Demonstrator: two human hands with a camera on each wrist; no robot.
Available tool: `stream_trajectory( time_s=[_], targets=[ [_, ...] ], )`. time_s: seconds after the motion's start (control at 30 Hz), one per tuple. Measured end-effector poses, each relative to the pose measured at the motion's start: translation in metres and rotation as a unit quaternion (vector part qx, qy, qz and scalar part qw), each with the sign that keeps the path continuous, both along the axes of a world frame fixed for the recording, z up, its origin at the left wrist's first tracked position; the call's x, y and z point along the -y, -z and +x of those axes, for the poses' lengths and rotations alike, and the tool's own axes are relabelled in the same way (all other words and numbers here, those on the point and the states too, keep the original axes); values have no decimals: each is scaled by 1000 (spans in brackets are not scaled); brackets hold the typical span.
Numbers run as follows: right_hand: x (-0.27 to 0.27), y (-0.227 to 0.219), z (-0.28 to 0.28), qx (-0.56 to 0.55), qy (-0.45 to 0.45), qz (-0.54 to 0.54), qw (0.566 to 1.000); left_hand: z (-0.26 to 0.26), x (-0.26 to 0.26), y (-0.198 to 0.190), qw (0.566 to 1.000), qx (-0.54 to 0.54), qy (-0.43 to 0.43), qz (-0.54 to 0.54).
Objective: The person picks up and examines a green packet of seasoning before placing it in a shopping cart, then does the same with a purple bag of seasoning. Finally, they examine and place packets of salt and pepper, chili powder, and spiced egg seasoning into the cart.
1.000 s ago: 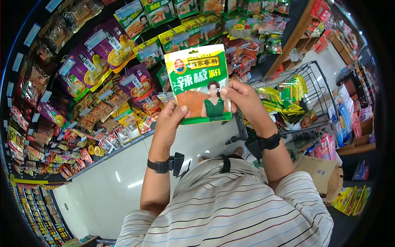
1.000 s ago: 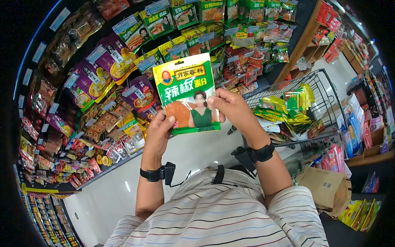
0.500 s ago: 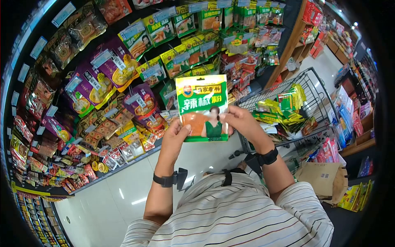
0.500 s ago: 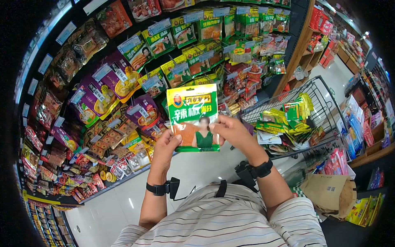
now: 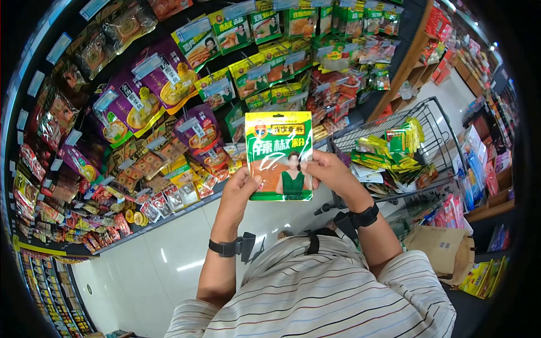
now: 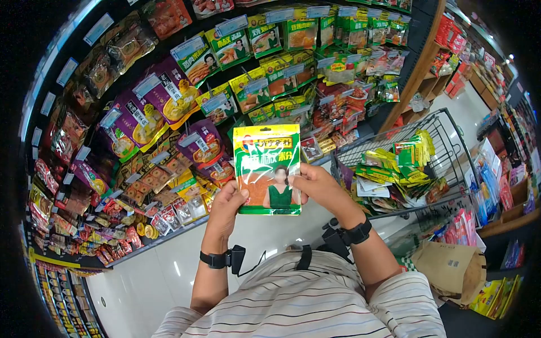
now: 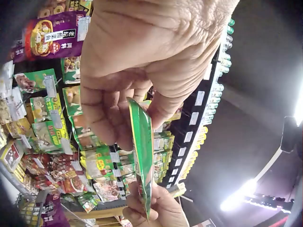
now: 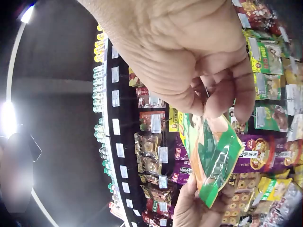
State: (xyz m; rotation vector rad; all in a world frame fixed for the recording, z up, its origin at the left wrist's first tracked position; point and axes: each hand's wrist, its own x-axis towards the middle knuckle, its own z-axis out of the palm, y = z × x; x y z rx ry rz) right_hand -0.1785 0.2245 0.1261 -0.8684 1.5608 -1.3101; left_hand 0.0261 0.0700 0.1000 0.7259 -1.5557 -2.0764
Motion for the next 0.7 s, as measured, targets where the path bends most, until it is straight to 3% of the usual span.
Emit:
stream_trajectory(
  time_s=[0.13, 0.27, 0.5, 0.7],
  targets=[
    [2, 8, 4, 10, -15, -1, 1000, 5, 8, 16, 996, 52, 5, -74],
    [2, 17, 8, 13, -28, -13, 999, 5, 8, 34, 997, 55, -3, -55],
    [-5, 51, -1, -1, -21, 79, 997, 9, -8, 25, 999, 31, 21, 16],
    [-8, 57, 11, 40, -53, 89, 994, 20, 1, 70, 992, 120, 41, -24]
  ],
)
